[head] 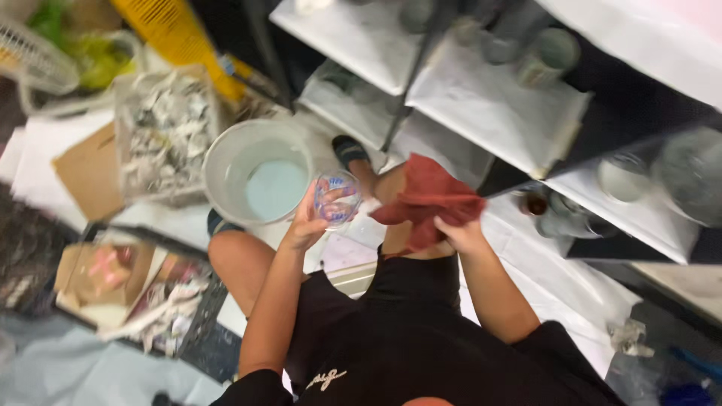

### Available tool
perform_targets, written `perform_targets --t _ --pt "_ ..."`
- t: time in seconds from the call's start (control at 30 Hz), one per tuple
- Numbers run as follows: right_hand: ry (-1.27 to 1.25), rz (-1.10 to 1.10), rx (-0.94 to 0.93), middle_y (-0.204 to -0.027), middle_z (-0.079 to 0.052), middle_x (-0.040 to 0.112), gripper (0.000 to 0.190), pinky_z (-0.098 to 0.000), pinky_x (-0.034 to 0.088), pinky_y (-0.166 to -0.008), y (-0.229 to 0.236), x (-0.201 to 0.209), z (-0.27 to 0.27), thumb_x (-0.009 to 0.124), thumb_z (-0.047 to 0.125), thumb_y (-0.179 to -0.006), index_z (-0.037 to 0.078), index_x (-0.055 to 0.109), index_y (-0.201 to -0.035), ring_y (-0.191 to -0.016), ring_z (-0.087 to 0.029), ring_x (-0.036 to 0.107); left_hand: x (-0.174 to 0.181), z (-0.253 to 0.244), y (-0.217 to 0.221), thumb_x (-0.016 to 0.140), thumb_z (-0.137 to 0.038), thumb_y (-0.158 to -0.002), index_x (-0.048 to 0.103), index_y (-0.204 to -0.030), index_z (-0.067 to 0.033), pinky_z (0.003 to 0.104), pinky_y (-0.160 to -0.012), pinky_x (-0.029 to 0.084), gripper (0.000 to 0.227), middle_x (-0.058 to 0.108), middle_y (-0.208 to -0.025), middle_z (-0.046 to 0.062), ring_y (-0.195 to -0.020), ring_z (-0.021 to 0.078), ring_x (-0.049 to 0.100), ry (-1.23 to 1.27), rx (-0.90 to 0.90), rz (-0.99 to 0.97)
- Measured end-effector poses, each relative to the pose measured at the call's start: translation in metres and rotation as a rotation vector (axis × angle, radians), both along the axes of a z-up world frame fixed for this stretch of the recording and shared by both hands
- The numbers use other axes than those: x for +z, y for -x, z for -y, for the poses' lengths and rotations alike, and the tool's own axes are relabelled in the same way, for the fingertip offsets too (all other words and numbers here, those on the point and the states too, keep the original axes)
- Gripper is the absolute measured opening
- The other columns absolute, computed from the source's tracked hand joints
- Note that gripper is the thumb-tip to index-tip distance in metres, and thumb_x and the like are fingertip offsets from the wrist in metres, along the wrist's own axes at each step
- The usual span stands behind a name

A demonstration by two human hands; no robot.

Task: The person sits on the floor and wipes several ceramic cups and bowls with a red cloth. They pick up each item from a nearby shelf, wipe it thoroughly, and place it back on the shelf.

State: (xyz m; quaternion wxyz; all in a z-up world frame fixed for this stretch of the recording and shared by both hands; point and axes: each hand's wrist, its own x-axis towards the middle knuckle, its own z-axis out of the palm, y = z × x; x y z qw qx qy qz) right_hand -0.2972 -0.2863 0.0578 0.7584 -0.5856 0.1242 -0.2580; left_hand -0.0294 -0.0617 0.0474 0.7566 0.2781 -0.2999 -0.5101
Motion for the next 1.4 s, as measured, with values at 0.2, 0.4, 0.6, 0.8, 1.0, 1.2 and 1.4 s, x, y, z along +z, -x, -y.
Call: perform_targets --t 0.2,0.4,0.6,0.8,1.0,1.2,1.4 --pt "0.180 -0.103 0.019 -0.135 -0.012 0.061 0.054 -0.0393 0.048 -0.107 0.051 0.039 0.010 0.072 0.010 -0.088 0.001 0.051 -0.137 -0.126 -0.021 0.060 0.074 0.121 0.031 0.087 -0.025 -0.081 0.034 -0.162 -0.0056 0.042 -0.104 0.051 0.099 0.056 -0.140 0.012 -0.121 0.0256 0.059 0.030 -0.105 0.299" --pt "0.358 -0.060 -0.407 -0.114 -0.011 0.072 0.040 -0.0350 0.059 -0.092 0.085 0.058 -0.012 0.080 0.002 -0.081 0.000 0.067 -0.119 -0.105 -0.018 0.071 0.088 0.242 0.124 0.087 -0.028 -0.082 0.041 -0.154 -0.0027 0.037 -0.092 0.050 0.090 0.059 -0.130 0.010 -0.110 0.0221 0.060 -0.032 0.024 0.330" --pt "0.388 -0.088 -0.384 -0.097 -0.008 0.077 0.028 -0.0324 0.061 -0.078 0.100 0.071 -0.009 0.082 0.002 -0.077 0.000 0.072 -0.103 -0.087 -0.017 0.076 0.103 0.313 0.155 0.098 -0.023 -0.071 0.047 -0.144 -0.0056 0.041 -0.101 0.051 0.091 0.061 -0.131 0.016 -0.119 0.0364 0.062 -0.004 0.522 1.153" --pt "0.254 -0.228 -0.348 -0.096 -0.008 0.081 0.028 -0.0321 0.066 -0.076 0.117 0.068 -0.001 0.085 0.008 -0.081 0.003 0.074 -0.106 -0.086 -0.016 0.080 0.111 0.353 0.179 0.097 -0.019 -0.066 0.050 -0.139 -0.0053 0.041 -0.097 0.056 0.088 0.055 -0.132 0.024 -0.115 0.0382 0.063 -0.081 0.540 1.100" --pt "0.370 -0.077 -0.539 -0.100 -0.007 0.075 0.045 -0.0315 0.061 -0.081 0.125 0.048 -0.008 0.089 0.008 -0.069 0.002 0.068 -0.108 -0.091 -0.016 0.074 0.120 0.363 0.176 0.097 -0.022 -0.066 0.045 -0.140 -0.0009 0.042 -0.087 0.058 0.093 0.061 -0.124 0.022 -0.106 0.0373 0.068 -0.109 0.517 1.093" --pt "0.244 -0.178 -0.427 -0.099 -0.008 0.078 0.032 -0.0337 0.062 -0.079 0.117 0.036 0.001 0.088 0.005 -0.076 0.001 0.073 -0.104 -0.089 -0.017 0.076 0.106 0.378 0.153 0.100 -0.020 -0.069 0.052 -0.136 -0.0041 0.044 -0.087 0.058 0.083 0.068 -0.121 0.023 -0.106 0.0404 0.069 0.023 0.515 1.261" --pt "0.233 -0.148 -0.496 -0.110 -0.010 0.075 0.046 -0.0360 0.059 -0.093 0.107 0.004 -0.003 0.089 0.003 -0.075 -0.001 0.069 -0.116 -0.100 -0.018 0.072 0.098 0.374 0.154 0.088 -0.029 -0.076 0.040 -0.142 0.0046 0.045 -0.085 0.058 0.088 0.065 -0.120 0.026 -0.099 0.0424 0.070 -0.063 0.556 1.283"
